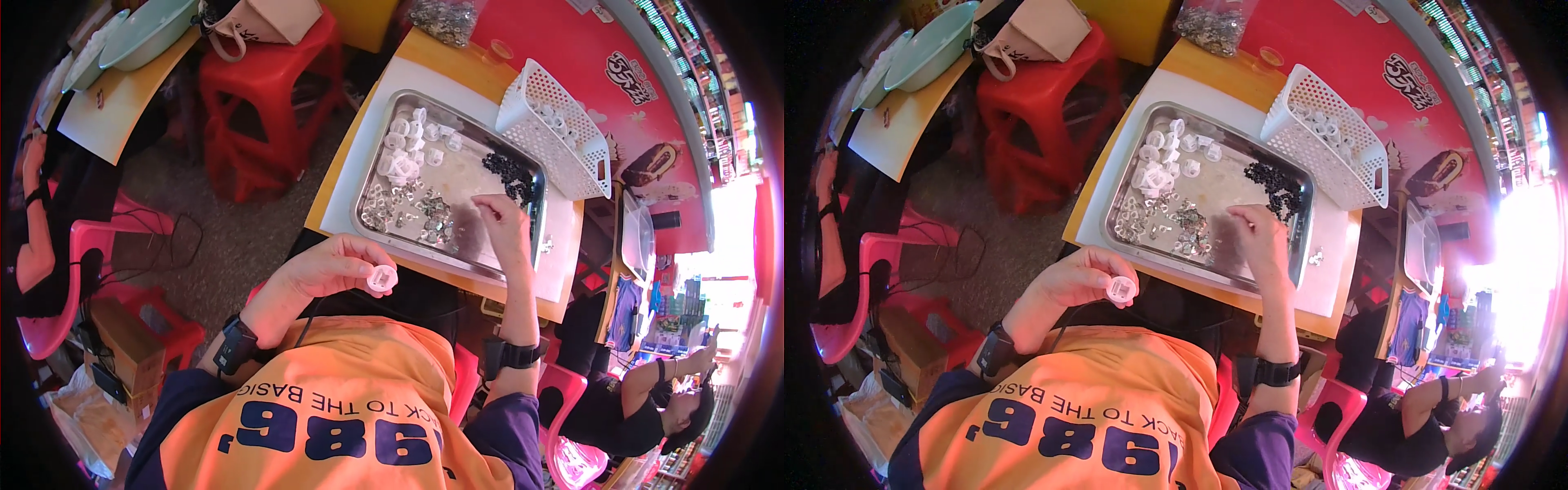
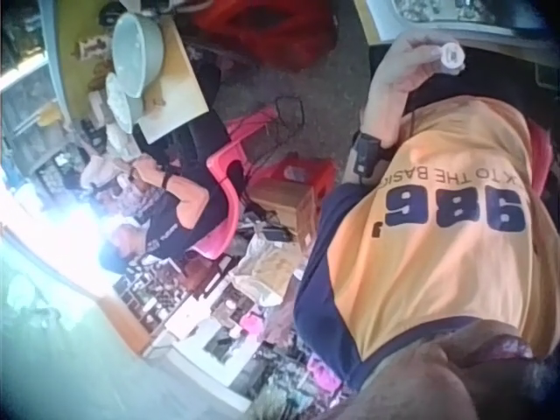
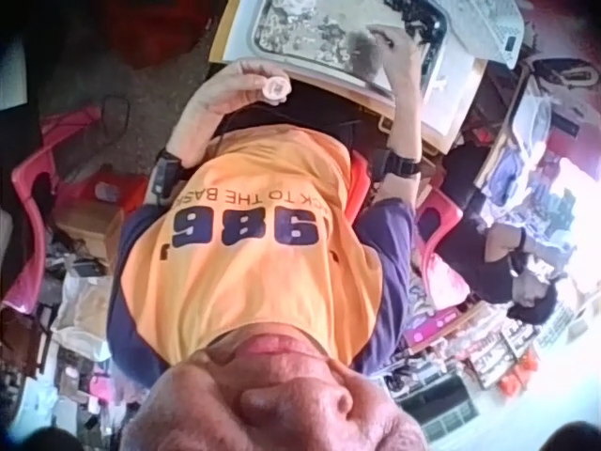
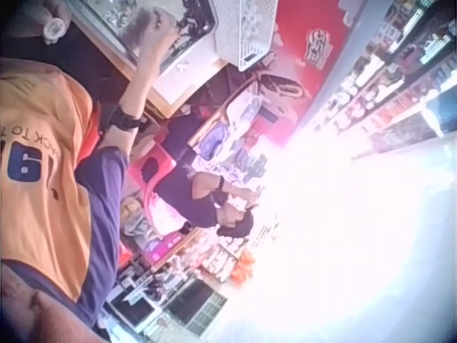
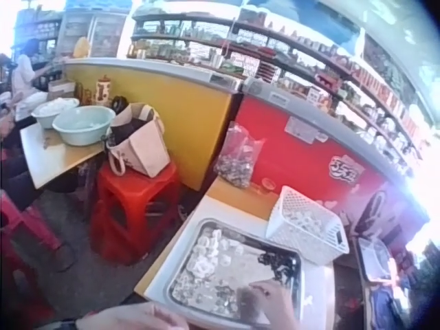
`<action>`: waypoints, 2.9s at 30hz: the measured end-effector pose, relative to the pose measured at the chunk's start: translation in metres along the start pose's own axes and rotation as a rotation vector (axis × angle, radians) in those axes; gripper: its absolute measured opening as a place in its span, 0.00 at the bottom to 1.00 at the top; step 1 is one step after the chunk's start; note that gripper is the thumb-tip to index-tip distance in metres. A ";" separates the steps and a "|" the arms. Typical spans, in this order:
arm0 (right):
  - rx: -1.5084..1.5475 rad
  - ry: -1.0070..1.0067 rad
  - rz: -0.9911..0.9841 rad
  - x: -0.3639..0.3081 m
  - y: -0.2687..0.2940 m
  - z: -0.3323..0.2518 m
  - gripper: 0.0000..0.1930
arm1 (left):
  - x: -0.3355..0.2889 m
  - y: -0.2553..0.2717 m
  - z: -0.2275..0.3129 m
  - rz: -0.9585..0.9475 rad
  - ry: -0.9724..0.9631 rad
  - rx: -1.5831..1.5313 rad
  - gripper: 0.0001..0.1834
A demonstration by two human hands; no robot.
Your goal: Assembling small white plastic components with metal studs and black bits on a tray.
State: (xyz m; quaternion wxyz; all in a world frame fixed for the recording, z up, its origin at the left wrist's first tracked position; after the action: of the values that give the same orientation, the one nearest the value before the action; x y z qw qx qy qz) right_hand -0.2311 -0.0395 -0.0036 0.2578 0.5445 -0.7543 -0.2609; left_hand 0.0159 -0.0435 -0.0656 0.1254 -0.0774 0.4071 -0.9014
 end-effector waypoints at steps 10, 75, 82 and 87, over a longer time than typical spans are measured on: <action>0.099 0.276 -0.148 -0.010 -0.026 -0.051 0.12 | 0.000 -0.003 0.000 0.051 0.017 0.045 0.17; 0.306 0.312 0.143 -0.072 0.000 -0.118 0.09 | 0.041 -0.042 0.028 0.296 -0.036 -0.001 0.12; 0.343 0.313 0.123 -0.072 -0.004 -0.106 0.09 | 0.042 -0.043 0.026 0.267 -0.026 -0.001 0.11; 0.172 0.397 0.103 -0.075 -0.002 -0.121 0.11 | 0.043 -0.039 0.023 0.272 -0.032 -0.004 0.12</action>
State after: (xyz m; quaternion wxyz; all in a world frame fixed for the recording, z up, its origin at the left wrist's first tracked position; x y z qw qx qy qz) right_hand -0.1277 0.0185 0.0753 0.3666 0.5658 -0.7353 -0.0697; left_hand -0.0259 -0.0472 -0.0194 0.2526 -0.0362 0.4134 -0.8741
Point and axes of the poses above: each hand's wrist, its own x-axis towards the middle knuckle, its own y-axis out of the back of the hand, z = x × y, the point moved 7 cm from there along x, towards the middle knuckle, and after that the axes turned 10 degrees about x, right-handed, at the moved point
